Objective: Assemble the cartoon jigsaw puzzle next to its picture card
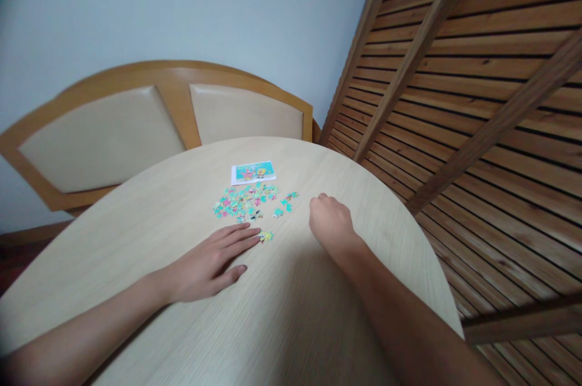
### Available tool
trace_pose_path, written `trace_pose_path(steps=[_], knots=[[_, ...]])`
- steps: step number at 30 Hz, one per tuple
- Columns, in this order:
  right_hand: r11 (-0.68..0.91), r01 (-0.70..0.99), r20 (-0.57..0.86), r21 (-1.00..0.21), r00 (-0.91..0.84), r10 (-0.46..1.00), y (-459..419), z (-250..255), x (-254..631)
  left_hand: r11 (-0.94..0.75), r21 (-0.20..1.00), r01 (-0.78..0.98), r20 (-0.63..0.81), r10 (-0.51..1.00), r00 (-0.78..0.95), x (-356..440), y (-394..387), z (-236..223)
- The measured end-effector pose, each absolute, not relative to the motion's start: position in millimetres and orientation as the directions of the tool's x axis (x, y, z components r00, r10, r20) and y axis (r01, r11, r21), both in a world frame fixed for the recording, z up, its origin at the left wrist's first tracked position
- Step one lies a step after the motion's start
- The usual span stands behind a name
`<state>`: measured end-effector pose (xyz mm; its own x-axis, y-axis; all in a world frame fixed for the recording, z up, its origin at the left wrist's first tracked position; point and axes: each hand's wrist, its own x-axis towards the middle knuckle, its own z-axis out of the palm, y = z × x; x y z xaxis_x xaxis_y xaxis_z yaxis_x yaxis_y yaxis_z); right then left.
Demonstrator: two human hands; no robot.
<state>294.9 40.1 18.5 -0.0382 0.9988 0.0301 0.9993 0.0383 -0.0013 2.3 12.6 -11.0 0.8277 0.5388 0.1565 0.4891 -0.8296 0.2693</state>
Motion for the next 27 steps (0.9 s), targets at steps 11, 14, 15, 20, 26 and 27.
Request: trace_pose_path(steps=[11,14,15,20,26,27], knots=[[0.398,0.908,-0.05,-0.13,-0.407,0.912,9.1,17.2,252.7,-0.82,0.302,0.486,0.165,0.547,0.82,3.0,12.5,-10.5],[0.34,0.912,-0.076,-0.23,-0.366,0.928,5.2,25.3,250.6,-0.82,0.302,0.486,0.166,0.548,0.82,3.2,12.7,-10.6],[0.32,0.914,-0.084,-0.248,-0.349,0.933,3.9,28.8,250.9,-0.819,0.301,0.489,0.164,0.549,0.82,3.3,12.7,-10.5],[0.229,0.934,-0.116,-0.275,-0.269,0.956,1.5,38.8,255.7,-0.818,0.291,0.497,0.147,0.551,0.822,3.9,12.1,-9.3],[0.255,0.876,-0.138,-0.41,-0.336,0.931,5.0,30.1,257.4,-0.82,0.299,0.487,0.161,0.547,0.822,4.2,12.2,-10.1],[0.283,0.851,-0.13,-0.442,-0.373,0.919,4.9,28.2,256.4,-0.82,0.298,0.488,0.156,0.546,0.823,4.2,12.4,-10.4]])
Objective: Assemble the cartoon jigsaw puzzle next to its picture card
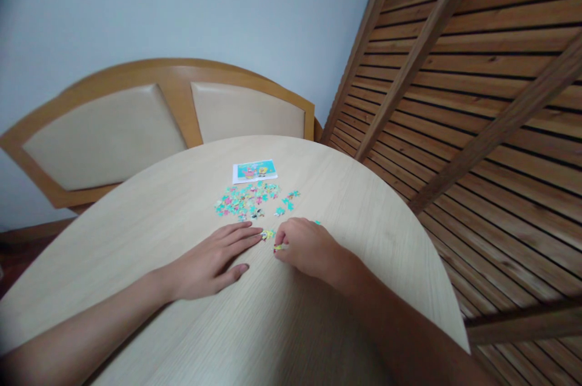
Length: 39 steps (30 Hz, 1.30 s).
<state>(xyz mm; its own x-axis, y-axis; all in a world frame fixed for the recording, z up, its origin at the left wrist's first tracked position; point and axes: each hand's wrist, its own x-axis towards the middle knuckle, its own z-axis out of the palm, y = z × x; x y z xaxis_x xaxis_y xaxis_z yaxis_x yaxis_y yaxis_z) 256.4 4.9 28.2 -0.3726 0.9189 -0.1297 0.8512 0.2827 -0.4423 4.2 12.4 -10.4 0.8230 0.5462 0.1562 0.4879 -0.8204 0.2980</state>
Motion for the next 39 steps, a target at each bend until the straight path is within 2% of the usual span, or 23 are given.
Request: trace_pose_path(steps=[3,8,14,22,39], knots=[[0.34,0.801,-0.104,-0.493,-0.442,0.891,3.2,23.6,254.1,-0.818,0.302,0.49,0.15,0.548,0.823,4.2,12.6,-11.1],[0.305,0.813,-0.093,-0.496,-0.399,0.912,3.6,18.5,257.5,-0.816,0.313,0.486,0.159,0.55,0.82,3.8,12.4,-11.4],[0.354,0.774,-0.047,-0.526,-0.442,0.896,6.3,14.2,256.3,-0.816,0.309,0.489,0.139,0.548,0.825,3.4,12.4,-10.1],[0.38,0.806,-0.004,-0.453,-0.428,0.904,6.5,15.9,247.8,-0.82,0.311,0.481,0.145,0.541,0.828,3.0,12.9,-10.8],[0.404,0.816,0.022,-0.413,-0.435,0.9,8.2,10.3,245.6,-0.829,0.295,0.475,0.152,0.532,0.833,1.6,12.9,-11.8]])
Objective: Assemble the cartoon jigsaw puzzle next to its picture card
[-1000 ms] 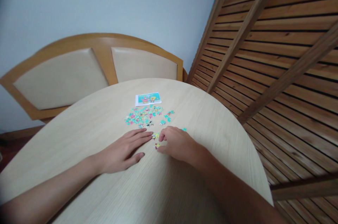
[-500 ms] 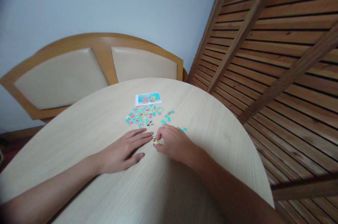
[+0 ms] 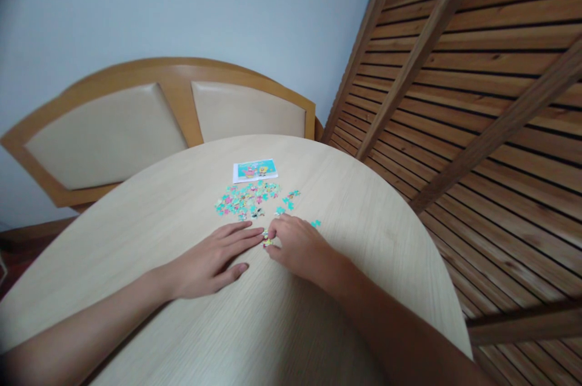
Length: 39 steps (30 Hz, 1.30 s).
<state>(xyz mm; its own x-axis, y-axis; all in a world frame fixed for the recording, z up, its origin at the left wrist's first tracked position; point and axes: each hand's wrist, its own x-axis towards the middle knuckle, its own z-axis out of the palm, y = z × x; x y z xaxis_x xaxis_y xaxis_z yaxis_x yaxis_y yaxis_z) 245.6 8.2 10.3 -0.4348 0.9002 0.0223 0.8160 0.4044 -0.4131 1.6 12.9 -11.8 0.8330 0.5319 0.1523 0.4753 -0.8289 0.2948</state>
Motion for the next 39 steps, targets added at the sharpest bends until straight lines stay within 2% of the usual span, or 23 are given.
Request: trace_pose_path(steps=[20,27,31,35,39], knots=[[0.443,0.784,-0.017,-0.434,-0.498,0.867,9.5,18.3,247.8,-0.834,0.249,0.492,0.102,0.527,0.843,1.6,13.2,-10.4],[0.453,0.787,-0.032,-0.418,-0.511,0.859,10.0,32.5,257.6,-0.835,0.273,0.478,0.138,0.526,0.839,1.4,13.2,-10.8],[0.291,0.896,0.049,-0.337,-0.292,0.955,18.0,49.3,282.6,-0.835,0.284,0.472,0.137,0.523,0.841,1.3,12.8,-8.8],[0.063,0.963,0.008,-0.264,-0.063,0.998,29.0,48.3,313.0,-0.834,0.273,0.48,0.125,0.525,0.842,1.2,12.6,-7.4],[0.052,0.953,-0.098,-0.299,-0.085,0.992,37.9,33.4,332.4,-0.834,0.283,0.473,0.137,0.523,0.841,1.0,12.4,-7.2]])
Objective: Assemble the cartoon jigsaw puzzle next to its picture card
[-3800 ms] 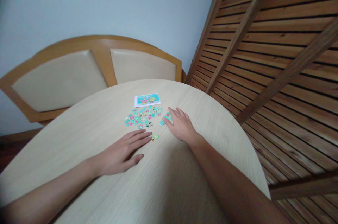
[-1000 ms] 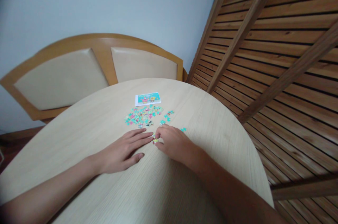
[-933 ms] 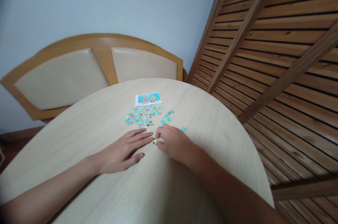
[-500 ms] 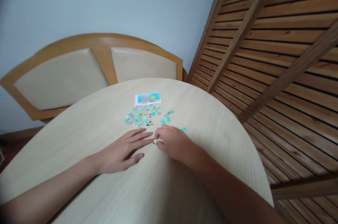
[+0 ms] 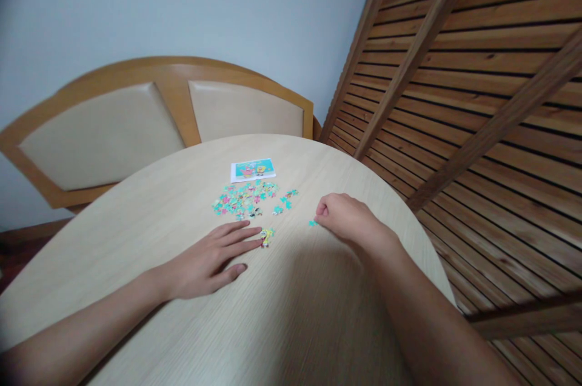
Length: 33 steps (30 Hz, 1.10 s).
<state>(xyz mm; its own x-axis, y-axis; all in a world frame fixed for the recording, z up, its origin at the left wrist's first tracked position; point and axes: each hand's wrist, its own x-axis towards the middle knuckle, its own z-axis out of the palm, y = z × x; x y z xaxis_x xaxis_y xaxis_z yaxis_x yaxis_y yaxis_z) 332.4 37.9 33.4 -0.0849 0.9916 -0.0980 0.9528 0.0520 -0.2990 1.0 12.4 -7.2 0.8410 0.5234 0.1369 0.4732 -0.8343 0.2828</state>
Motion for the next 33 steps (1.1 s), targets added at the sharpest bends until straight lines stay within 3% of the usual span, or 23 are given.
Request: trace_pose_path(steps=[5,17,20,23,27,33], knots=[[0.068,0.918,-0.15,-0.391,-0.136,0.979,43.6,20.5,334.3,-0.833,0.274,0.48,0.122,0.525,0.842,1.0,12.3,-6.6],[0.263,0.858,-0.003,-0.442,-0.295,0.956,43.0,18.6,311.1,-0.84,0.268,0.472,0.135,0.518,0.845,0.0,13.2,-9.0],[0.251,0.88,0.114,-0.402,-0.224,0.968,48.4,9.1,306.4,-0.839,0.268,0.473,0.126,0.517,0.846,-0.1,13.0,-9.3],[0.316,0.885,0.199,-0.341,-0.261,0.945,54.5,-3.9,302.0,-0.839,0.275,0.469,0.134,0.517,0.846,0.1,12.9,-9.2],[0.353,0.89,0.176,-0.29,-0.312,0.933,61.1,-17.5,301.6,-0.84,0.282,0.464,0.142,0.514,0.846,0.4,13.1,-8.9],[0.234,0.935,0.195,-0.266,-0.185,0.963,66.2,-15.4,310.4,-0.835,0.276,0.477,0.125,0.523,0.843,0.6,12.8,-7.9]])
